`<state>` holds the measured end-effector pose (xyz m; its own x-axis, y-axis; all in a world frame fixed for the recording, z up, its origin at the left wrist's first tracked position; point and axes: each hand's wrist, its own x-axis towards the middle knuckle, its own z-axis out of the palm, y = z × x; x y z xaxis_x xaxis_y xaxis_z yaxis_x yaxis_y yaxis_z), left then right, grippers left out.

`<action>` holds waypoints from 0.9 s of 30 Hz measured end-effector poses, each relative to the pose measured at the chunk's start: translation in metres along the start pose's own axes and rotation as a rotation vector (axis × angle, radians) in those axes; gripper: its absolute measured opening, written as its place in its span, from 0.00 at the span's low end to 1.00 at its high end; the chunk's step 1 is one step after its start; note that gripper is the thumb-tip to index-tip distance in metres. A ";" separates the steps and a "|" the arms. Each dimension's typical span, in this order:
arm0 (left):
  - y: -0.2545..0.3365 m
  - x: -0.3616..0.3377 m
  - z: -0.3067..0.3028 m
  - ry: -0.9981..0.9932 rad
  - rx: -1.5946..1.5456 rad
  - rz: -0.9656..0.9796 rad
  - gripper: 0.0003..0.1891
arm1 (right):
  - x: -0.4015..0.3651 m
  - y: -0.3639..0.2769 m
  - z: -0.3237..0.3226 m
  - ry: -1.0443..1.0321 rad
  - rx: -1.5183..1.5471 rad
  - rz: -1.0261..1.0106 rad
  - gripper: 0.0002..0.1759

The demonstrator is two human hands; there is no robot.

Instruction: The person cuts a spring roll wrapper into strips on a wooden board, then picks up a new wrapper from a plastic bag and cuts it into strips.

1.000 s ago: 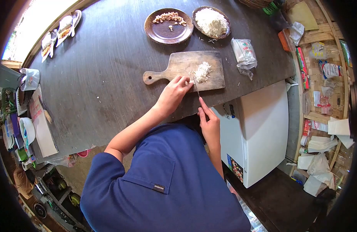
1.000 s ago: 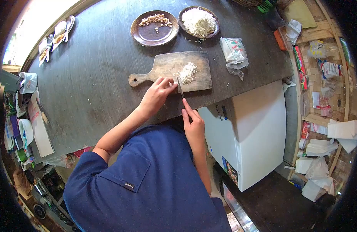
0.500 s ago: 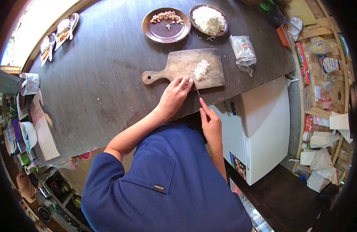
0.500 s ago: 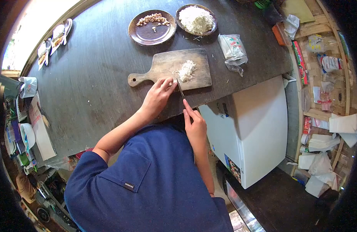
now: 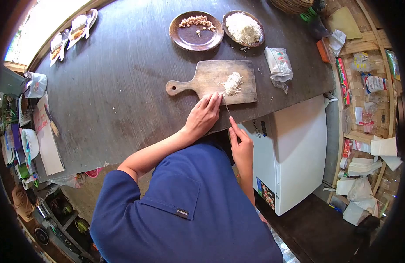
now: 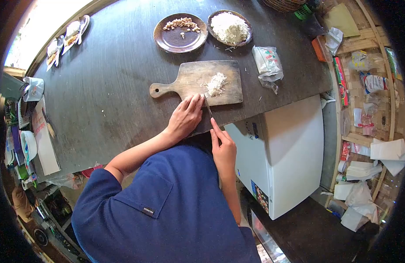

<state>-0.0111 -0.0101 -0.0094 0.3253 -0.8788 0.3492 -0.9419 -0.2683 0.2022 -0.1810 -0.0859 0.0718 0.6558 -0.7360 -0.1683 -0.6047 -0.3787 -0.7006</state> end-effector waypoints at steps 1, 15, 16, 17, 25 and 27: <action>0.000 -0.001 0.001 0.015 -0.016 -0.012 0.32 | -0.001 0.001 0.002 0.019 0.002 -0.009 0.22; 0.000 0.000 -0.005 0.003 -0.022 -0.007 0.32 | 0.004 0.011 0.015 0.063 0.028 -0.064 0.22; 0.001 0.000 -0.003 0.005 -0.049 -0.009 0.32 | 0.006 0.012 0.016 0.065 0.023 -0.065 0.22; 0.001 0.001 -0.001 0.006 -0.054 -0.009 0.32 | 0.008 0.013 0.017 0.065 0.022 -0.081 0.22; 0.000 -0.001 -0.004 -0.008 0.014 -0.002 0.32 | 0.010 0.003 0.013 0.020 -0.002 -0.025 0.22; 0.001 -0.001 0.000 -0.005 -0.018 -0.006 0.32 | 0.006 0.008 0.017 0.060 0.042 -0.073 0.22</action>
<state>-0.0121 -0.0096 -0.0091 0.3301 -0.8792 0.3436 -0.9383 -0.2661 0.2207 -0.1739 -0.0838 0.0532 0.6685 -0.7400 -0.0748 -0.5358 -0.4094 -0.7385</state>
